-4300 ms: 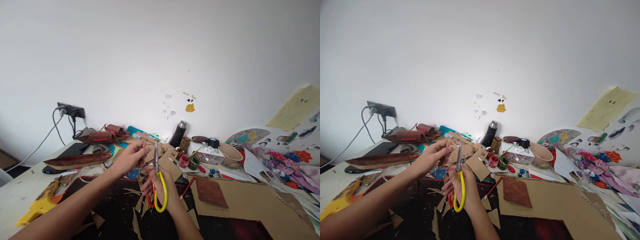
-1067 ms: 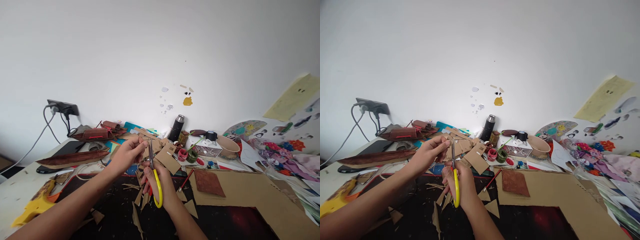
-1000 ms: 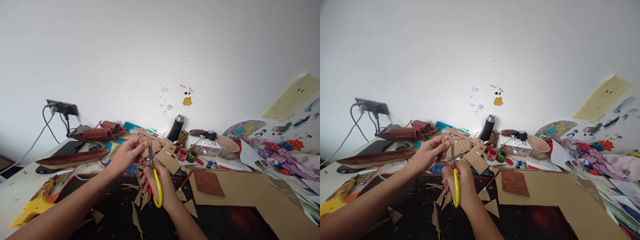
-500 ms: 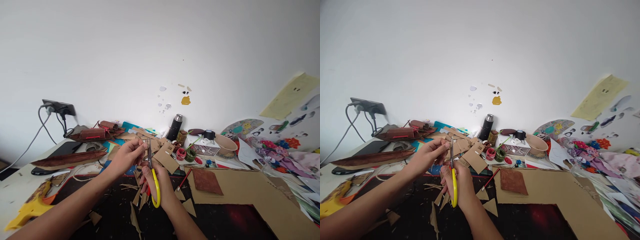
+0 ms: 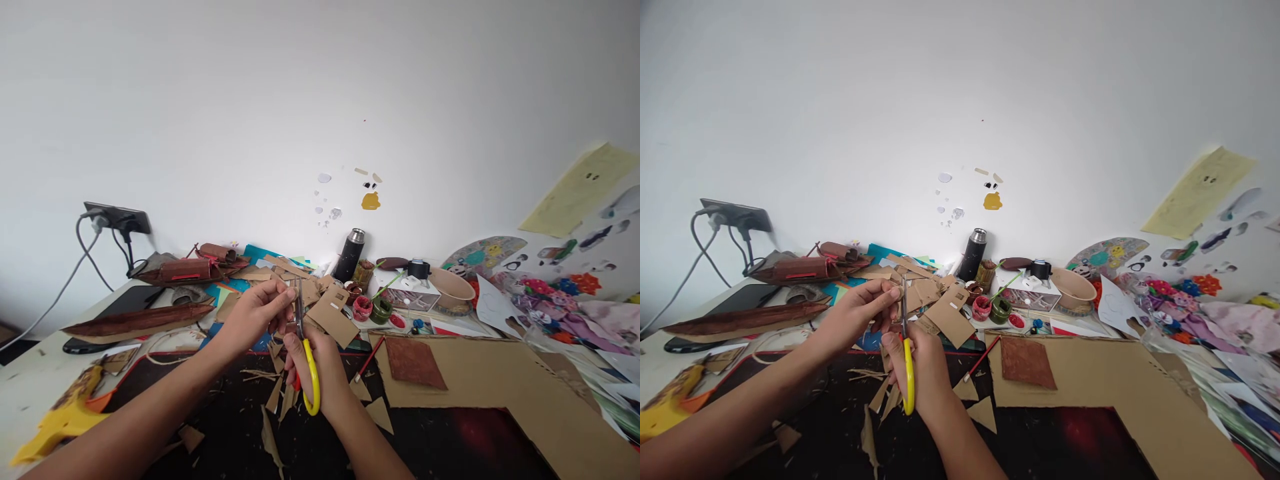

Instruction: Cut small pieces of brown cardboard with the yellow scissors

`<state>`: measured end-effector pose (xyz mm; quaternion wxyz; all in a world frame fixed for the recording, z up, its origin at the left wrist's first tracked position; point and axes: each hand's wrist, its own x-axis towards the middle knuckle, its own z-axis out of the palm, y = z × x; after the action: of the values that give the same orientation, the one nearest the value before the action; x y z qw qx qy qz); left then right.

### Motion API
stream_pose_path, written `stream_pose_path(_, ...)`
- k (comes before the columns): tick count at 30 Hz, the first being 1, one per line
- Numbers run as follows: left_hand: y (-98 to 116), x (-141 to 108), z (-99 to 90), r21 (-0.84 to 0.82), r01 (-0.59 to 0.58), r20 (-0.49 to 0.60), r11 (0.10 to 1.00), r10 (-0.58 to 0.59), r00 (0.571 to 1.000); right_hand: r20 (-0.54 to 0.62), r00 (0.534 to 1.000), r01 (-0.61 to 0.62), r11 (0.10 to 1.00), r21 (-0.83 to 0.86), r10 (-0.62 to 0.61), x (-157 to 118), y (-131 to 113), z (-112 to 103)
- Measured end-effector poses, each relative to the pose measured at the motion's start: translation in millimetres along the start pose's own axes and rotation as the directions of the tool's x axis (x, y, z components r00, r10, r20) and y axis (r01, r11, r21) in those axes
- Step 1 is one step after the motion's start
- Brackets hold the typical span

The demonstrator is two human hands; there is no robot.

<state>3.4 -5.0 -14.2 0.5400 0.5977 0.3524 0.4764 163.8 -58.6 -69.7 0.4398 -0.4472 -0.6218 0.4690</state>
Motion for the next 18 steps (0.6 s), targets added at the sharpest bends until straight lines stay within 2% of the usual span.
stream_pose_path(7, 2.3, -0.8, 2.6, -0.012, 0.009, -0.007, 1.000, -0.009, 1.000, -0.038, 0.999, -0.033, 0.996, -0.085, 0.029, -0.5, 1.1, 0.1)
stream_pose_path(18, 2.4, -0.3, 5.6, 0.018, 0.003, -0.030, 1.000, -0.003, 1.000, -0.099, 0.995, -0.054, 0.973, -0.226, 0.033, -2.1, -10.7, -1.7)
